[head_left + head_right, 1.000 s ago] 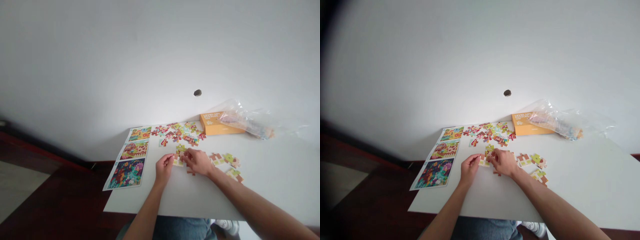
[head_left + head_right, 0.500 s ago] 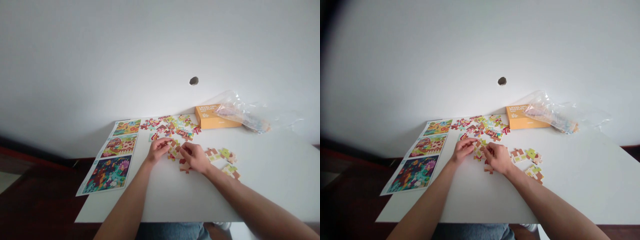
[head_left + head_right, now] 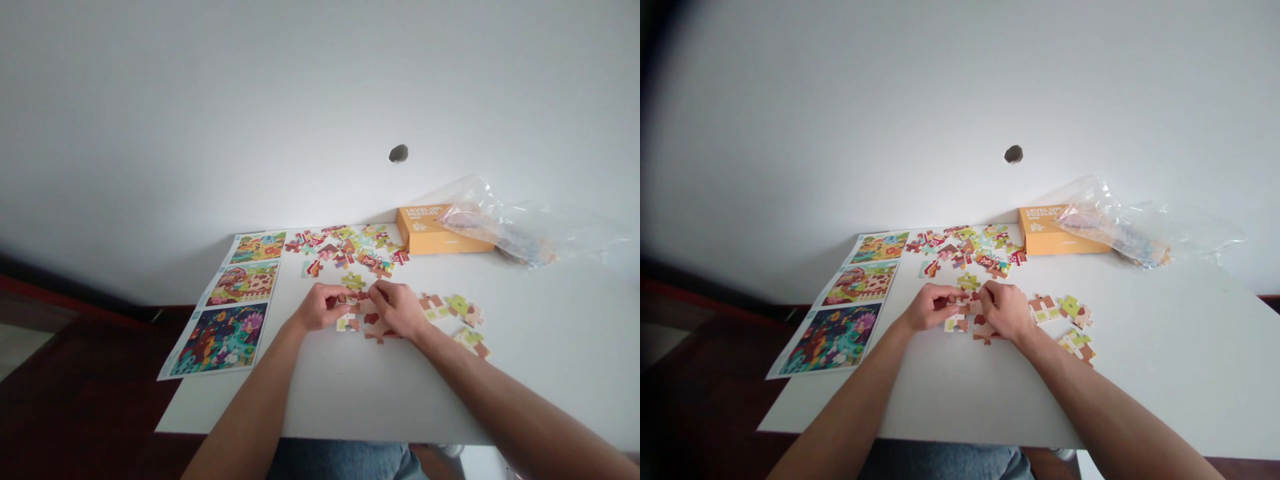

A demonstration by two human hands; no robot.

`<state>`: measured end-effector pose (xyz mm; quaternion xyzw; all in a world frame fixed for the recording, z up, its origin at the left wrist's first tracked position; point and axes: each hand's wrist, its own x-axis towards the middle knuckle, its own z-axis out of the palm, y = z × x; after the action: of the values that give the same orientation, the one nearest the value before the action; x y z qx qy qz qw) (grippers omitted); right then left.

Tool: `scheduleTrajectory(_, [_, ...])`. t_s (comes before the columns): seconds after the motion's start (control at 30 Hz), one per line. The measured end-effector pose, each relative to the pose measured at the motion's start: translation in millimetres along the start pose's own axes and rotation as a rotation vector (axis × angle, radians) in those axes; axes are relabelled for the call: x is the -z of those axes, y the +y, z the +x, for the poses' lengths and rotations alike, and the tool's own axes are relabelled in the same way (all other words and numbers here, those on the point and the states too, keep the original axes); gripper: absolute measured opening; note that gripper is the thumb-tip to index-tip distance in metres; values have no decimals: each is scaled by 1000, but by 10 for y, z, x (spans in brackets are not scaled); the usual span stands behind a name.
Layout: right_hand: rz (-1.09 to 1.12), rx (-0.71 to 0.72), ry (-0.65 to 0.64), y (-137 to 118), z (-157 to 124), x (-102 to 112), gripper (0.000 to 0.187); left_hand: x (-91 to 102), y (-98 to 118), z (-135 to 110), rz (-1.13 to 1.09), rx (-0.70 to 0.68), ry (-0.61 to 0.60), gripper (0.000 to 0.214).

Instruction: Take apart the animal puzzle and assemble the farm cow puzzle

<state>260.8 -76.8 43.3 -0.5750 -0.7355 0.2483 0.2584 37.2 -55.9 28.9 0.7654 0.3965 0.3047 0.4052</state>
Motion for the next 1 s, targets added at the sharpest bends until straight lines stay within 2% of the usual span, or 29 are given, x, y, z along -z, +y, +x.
scheduleTrajectory(0.2, [61, 67, -81, -66, -11, 32, 26, -18, 1, 23, -51, 14, -4, 33])
scheduleTrajectory(0.4, [91, 120, -146, -102, -31, 37, 27, -24, 32, 33, -143, 19, 75, 25])
scheduleTrajectory(0.7, [192, 69, -137, -40, -12, -33, 29, 28, 93, 29, -222, 27, 104, 29])
scheduleTrajectory(0.87, [236, 41, -126, -42, -25, -49, 32, 39, 67, 31, -258, 28, 54, 28])
scheduleTrajectory(1.0, [181, 79, -139, -55, -28, -18, 38, 43, 42, 27, -218, 32, 4, 26])
